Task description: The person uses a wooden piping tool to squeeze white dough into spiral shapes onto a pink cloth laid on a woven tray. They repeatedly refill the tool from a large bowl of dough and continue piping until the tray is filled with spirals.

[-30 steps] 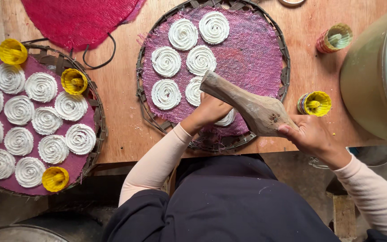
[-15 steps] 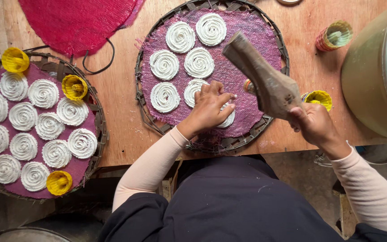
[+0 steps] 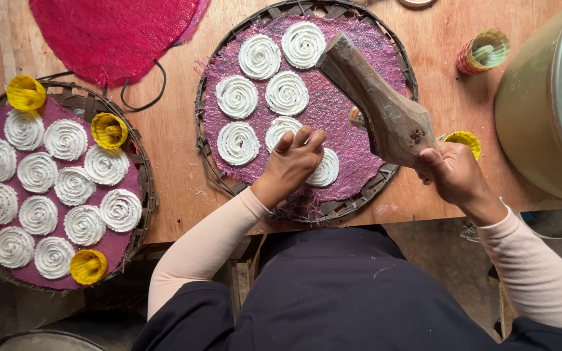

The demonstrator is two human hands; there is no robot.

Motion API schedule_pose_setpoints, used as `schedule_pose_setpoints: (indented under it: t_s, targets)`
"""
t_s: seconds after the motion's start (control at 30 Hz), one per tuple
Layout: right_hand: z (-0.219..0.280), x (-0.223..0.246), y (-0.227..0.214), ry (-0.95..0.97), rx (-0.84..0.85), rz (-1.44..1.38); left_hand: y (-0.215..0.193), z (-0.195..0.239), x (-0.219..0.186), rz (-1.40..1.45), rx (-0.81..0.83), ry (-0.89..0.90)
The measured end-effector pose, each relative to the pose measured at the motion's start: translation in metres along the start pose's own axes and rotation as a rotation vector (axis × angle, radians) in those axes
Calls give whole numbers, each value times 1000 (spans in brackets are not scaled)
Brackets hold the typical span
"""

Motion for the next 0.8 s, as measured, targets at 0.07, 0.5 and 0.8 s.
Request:
schedule_pose_setpoints:
  t_s: [0.07, 0.5, 0.8]
  targets:
    - [-2, 9, -1, -10, 1, 8, -11, -5, 4, -27, 33, -11]
    - [-11, 201, 25, -801, -478, 878, -155, -65, 45, 1297, -222, 91]
    - [-106, 238, 6, -643, -125, -493, -204, -73, 27, 460, -346, 97]
Point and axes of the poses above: each hand's wrist, its own z-axis away from the middle knuckle, its own y-axis out of the palm, x = y × z, the point moved 2 cm from there along -z, towards the middle knuckle, and after that the axes turned 8 degrees about z, right-handed, at the moved point
